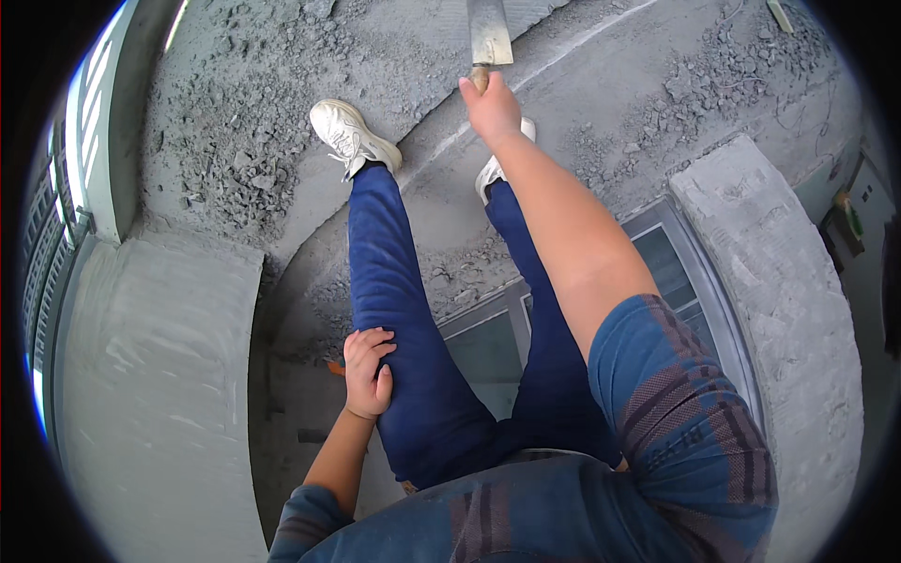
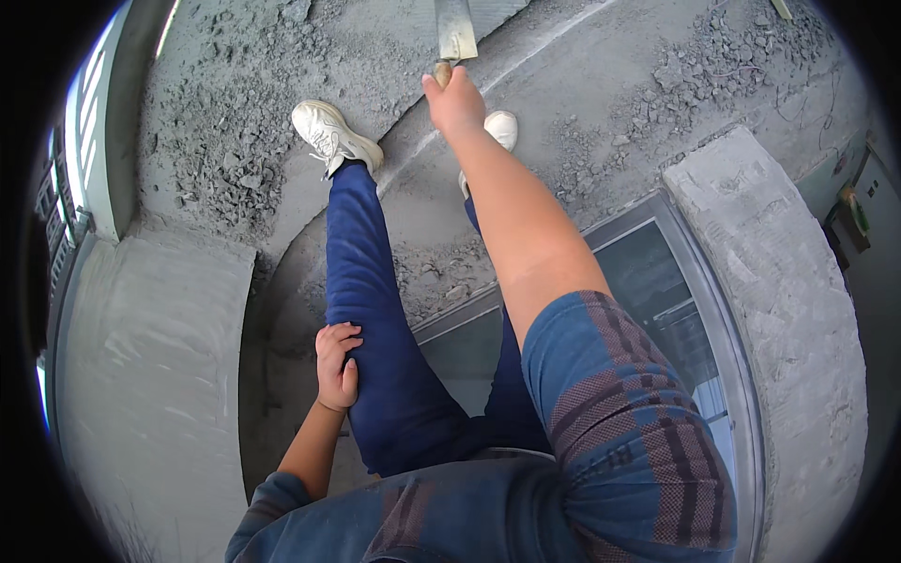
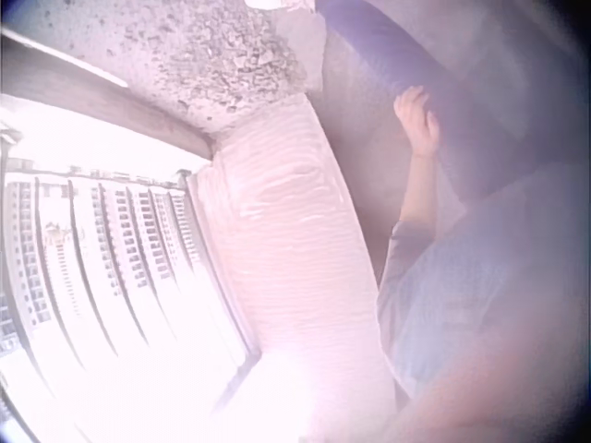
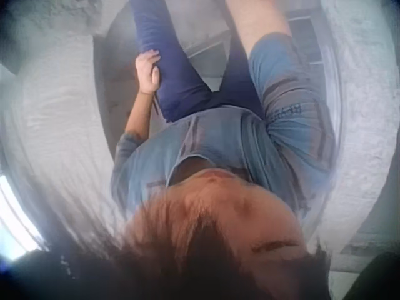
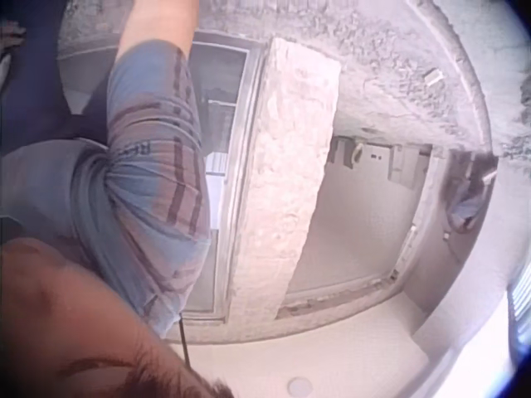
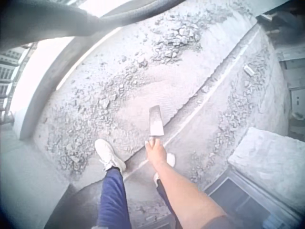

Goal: Use a trowel to apply and smooth plaster or mortar onto a concrete wall surface.

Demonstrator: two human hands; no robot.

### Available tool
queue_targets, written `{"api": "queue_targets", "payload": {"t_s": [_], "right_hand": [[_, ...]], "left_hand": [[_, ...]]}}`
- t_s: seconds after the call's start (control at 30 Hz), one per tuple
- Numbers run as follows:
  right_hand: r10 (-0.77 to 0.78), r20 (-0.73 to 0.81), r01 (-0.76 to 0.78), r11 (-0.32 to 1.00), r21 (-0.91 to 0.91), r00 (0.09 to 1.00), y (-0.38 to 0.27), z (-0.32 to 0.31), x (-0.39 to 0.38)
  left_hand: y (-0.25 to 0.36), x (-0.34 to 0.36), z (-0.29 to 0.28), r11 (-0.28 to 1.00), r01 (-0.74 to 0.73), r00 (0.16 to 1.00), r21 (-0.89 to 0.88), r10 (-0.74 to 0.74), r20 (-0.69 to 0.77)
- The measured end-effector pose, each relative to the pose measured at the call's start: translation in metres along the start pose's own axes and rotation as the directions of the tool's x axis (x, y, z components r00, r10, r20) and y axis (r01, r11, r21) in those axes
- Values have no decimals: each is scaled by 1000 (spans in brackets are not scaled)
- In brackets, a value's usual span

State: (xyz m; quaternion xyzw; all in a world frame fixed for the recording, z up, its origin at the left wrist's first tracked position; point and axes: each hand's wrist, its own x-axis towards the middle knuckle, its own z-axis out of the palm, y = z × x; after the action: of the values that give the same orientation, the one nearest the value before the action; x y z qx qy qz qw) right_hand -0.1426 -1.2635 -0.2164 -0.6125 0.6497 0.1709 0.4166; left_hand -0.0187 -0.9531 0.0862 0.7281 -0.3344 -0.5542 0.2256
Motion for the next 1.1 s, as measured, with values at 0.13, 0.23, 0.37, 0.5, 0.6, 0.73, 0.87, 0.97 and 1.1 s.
{"api": "queue_targets", "payload": {"t_s": [0.13, 0.23, 0.37, 0.5, 0.6, 0.73, 0.87, 0.97, 1.1], "right_hand": [[87, -13, -88, 987, -133, 996, 85, -47, 23], [47, -82, -71, 946, -318, 996, 120, -37, 40], [47, -113, -81, 943, -322, 992, 115, 22, 65], [27, -244, -115, 928, -354, 969, 94, 102, 90], [17, -259, -88, 960, -267, 966, 52, 182, 57], [-180, 60, 189, 943, -275, 982, -29, 284, -9], [-443, 308, 529, 792, -306, 842, -71, 307, -54], [-391, 146, 415, 815, -403, 909, -52, 274, -51], [-87, -273, -41, 901, -432, 958, 25, 199, 7]], "left_hand": [[10, -35, -2, 987, 4, 1000, 159, -7, 21], [-10, -66, -5, 992, -10, 1000, 125, 13, -20], [-59, -58, 8, 985, 53, 971, 167, -89, 220], [-115, -83, -31, 999, 10, 975, 52, -22, 220], [-137, -102, -51, 1000, 13, 975, 10, -15, 222], [-165, -115, -49, 997, -43, 985, -64, 53, 163], [-171, -126, -41, 993, -32, 988, -109, 48, 144], [-179, -134, -40, 989, -30, 992, -146, 47, 115], [-185, -146, -46, 983, -49, 996, -175, 63, 70]]}}
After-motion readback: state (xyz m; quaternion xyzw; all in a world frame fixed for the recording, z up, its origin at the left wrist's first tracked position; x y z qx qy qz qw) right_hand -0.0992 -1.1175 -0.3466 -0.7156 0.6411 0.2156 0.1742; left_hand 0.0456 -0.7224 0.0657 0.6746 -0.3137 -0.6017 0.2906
